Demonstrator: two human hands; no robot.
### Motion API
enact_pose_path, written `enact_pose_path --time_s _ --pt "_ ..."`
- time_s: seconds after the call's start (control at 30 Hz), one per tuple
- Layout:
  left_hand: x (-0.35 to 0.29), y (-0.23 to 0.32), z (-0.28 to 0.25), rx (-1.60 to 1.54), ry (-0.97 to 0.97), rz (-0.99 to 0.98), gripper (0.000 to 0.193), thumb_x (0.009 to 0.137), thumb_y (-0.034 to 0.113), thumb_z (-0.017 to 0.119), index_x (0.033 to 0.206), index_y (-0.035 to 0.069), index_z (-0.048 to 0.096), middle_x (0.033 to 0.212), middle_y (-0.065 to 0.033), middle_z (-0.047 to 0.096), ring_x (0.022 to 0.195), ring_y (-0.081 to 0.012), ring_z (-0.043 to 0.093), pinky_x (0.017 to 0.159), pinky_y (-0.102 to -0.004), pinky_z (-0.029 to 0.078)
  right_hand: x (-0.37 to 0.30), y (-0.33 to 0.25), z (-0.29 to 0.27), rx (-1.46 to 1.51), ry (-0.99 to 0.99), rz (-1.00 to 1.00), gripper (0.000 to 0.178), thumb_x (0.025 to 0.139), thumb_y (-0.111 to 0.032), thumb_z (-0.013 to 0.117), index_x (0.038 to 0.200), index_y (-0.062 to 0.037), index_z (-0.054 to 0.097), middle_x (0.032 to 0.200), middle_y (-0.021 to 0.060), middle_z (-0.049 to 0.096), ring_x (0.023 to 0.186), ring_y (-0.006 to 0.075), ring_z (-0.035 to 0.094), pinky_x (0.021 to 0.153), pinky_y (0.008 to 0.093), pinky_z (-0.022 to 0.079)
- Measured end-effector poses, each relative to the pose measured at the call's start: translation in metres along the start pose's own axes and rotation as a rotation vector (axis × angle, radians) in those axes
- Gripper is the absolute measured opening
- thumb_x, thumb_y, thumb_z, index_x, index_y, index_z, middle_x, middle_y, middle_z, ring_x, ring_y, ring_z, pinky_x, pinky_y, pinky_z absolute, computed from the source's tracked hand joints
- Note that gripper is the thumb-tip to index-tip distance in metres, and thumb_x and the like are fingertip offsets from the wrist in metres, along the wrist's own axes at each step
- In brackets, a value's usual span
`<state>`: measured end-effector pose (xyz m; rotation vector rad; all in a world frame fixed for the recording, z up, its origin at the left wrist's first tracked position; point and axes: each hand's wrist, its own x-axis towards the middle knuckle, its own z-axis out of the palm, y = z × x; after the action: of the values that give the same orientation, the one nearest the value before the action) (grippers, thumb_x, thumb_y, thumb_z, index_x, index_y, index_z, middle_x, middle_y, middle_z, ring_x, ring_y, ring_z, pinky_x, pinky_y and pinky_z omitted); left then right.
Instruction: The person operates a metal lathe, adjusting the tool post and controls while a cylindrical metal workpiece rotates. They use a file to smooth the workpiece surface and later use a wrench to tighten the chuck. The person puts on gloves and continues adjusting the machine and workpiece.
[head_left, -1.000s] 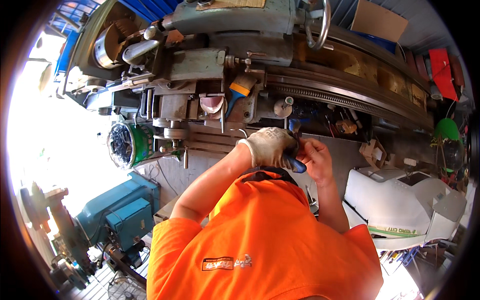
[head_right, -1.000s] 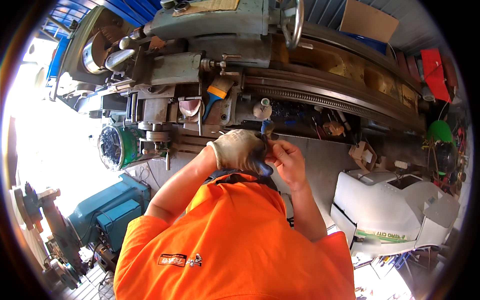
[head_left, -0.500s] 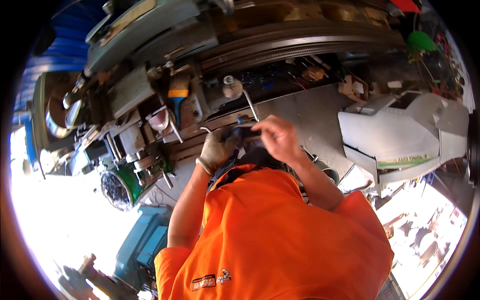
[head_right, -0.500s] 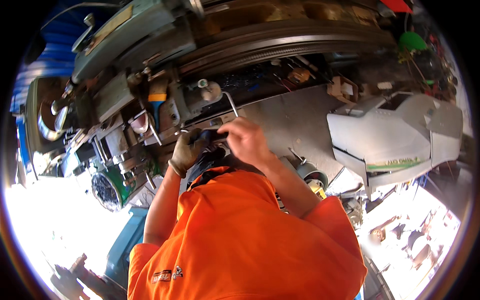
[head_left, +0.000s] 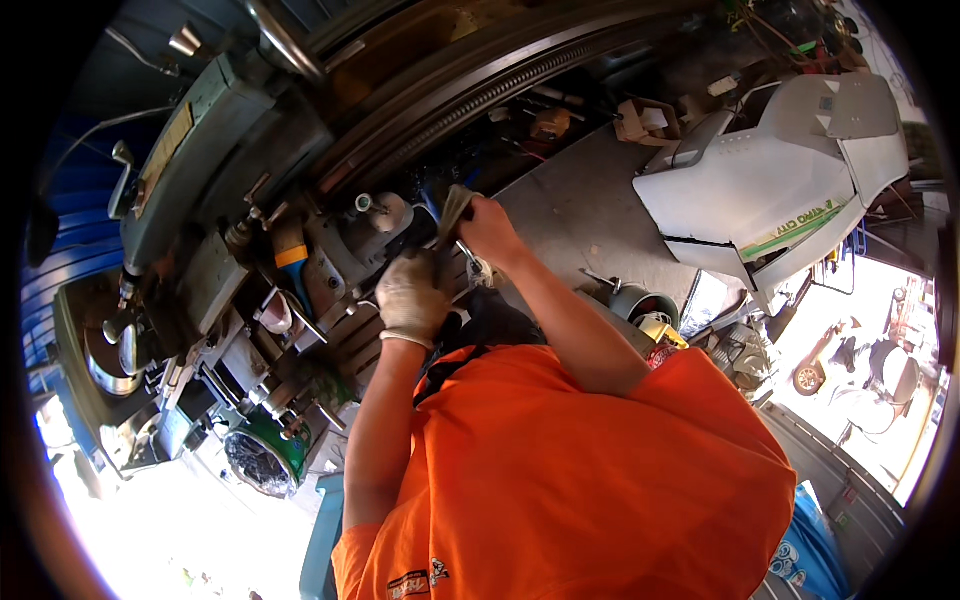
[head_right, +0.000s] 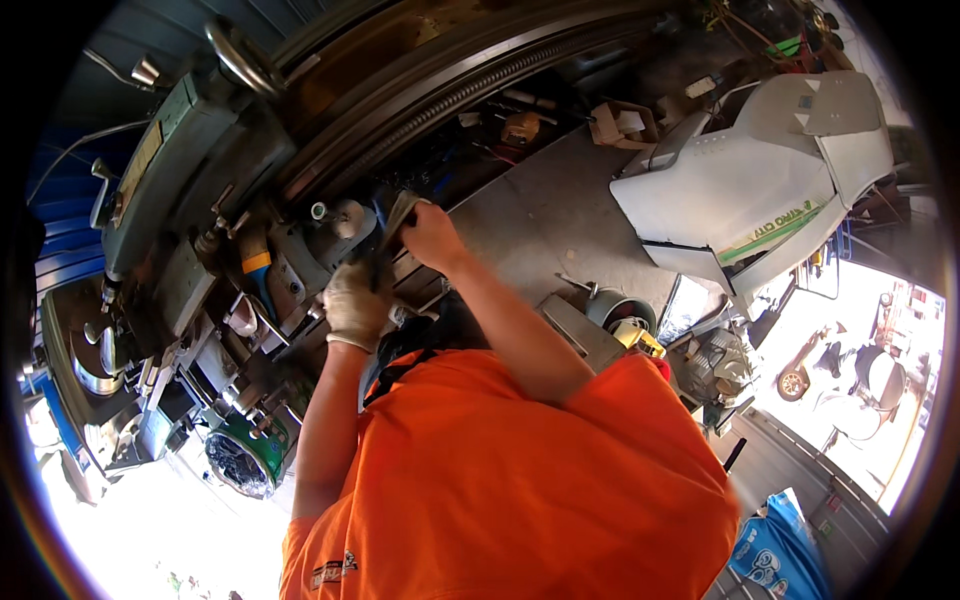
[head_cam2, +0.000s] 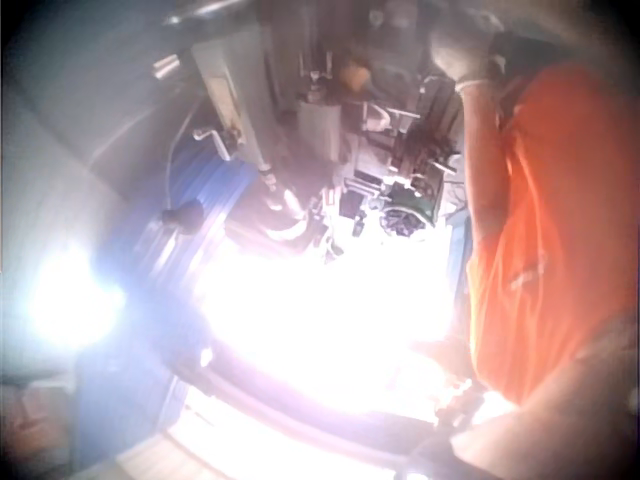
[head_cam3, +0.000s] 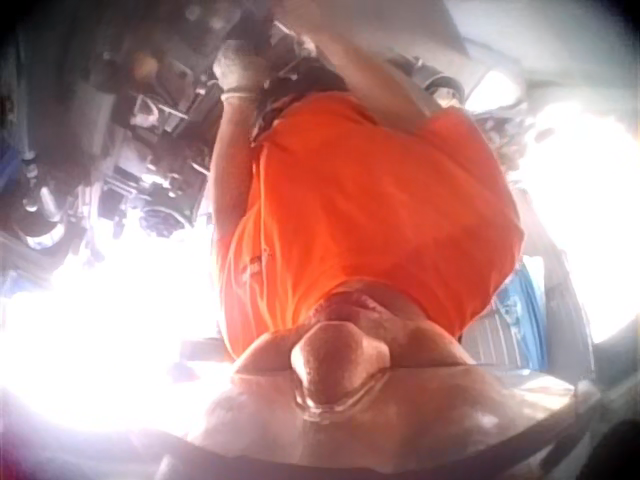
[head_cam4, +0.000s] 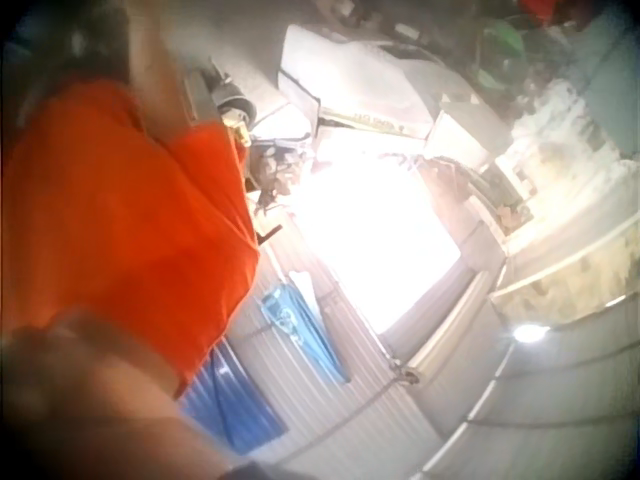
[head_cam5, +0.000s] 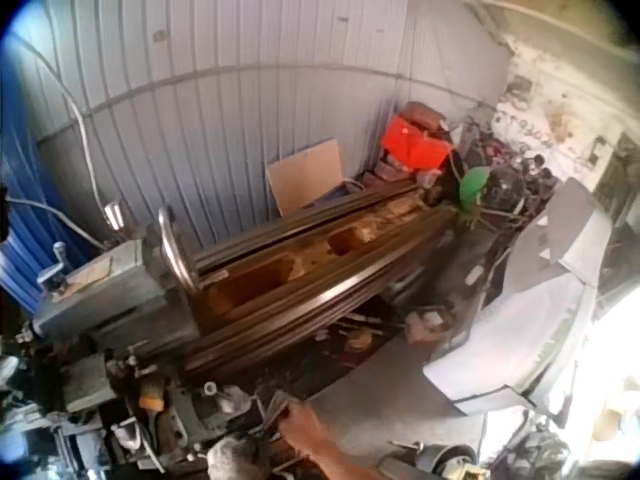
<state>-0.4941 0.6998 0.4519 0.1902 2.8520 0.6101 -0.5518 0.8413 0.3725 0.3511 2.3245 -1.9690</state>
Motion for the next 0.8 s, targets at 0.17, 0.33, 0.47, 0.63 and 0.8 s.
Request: enact_pose_path --time_s 0.17,0.33,0.47,0.63,0.8 --pt "0.003 0.023 0.022 0.060 -0.200 0.024 0.029 0.085 0.032 0.060 0.096 0.006 0.067 0.101 -0.0174 0.068 0.090 -0.0333 0.067 0.074 -0.0435 0.054 0.031 -0.015 -0.010 0.708 -0.131 0.398 0.038 0.091 -0.039 0.066 0.086 -0.0015 0.069 0.070 -0.0020 0.063 0.062 0.0148 0.059 0.057 0.0328 0.047" --pt "0.019 0.013 0.005 0.045 -0.370 0.233 0.030 0.088 0.031 0.057 0.105 0.007 0.064 0.097 -0.0181 0.067 0.092 -0.0336 0.066 0.078 -0.0436 0.052 0.037 -0.065 -0.001 0.670 -0.353 0.222 0.046 0.099 -0.040 0.048 0.123 -0.0013 0.058 0.117 0.0063 0.060 0.105 0.0175 0.056 0.095 0.0306 0.044" --pt "0.031 0.034 -0.040 -0.014 -0.313 0.354 0.028 0.091 0.029 0.051 0.100 0.007 0.067 0.097 -0.0158 0.068 0.092 -0.0337 0.066 0.080 -0.0433 0.051 0.093 0.009 0.019 0.867 -0.245 0.127 0.044 0.099 -0.038 0.045 0.126 -0.0038 0.055 0.103 0.0039 0.063 0.102 0.0154 0.056 0.097 0.0346 0.043" --pt "0.035 0.023 -0.041 -0.067 -0.362 0.169 0.037 0.096 0.036 0.046 0.102 0.006 0.067 0.098 -0.0163 0.067 0.096 -0.0362 0.064 0.084 -0.0440 0.050 0.080 -0.051 0.030 1.128 -0.648 0.045 0.050 0.098 -0.039 0.045 0.135 -0.0064 0.047 0.132 0.0123 0.048 0.125 0.0246 0.043 0.109 0.0392 0.027" --pt "0.043 0.027 -0.059 -0.085 -0.340 0.294 0.037 0.093 0.036 0.050 0.104 0.005 0.067 0.100 -0.0167 0.067 0.098 -0.0356 0.063 0.085 -0.0443 0.049 0.085 -0.071 0.022 0.731 -0.276 0.122 0.038 0.097 -0.025 0.045 0.118 0.0016 0.062 0.104 0.0091 0.065 0.093 0.0189 0.059 0.089 0.0295 0.046"
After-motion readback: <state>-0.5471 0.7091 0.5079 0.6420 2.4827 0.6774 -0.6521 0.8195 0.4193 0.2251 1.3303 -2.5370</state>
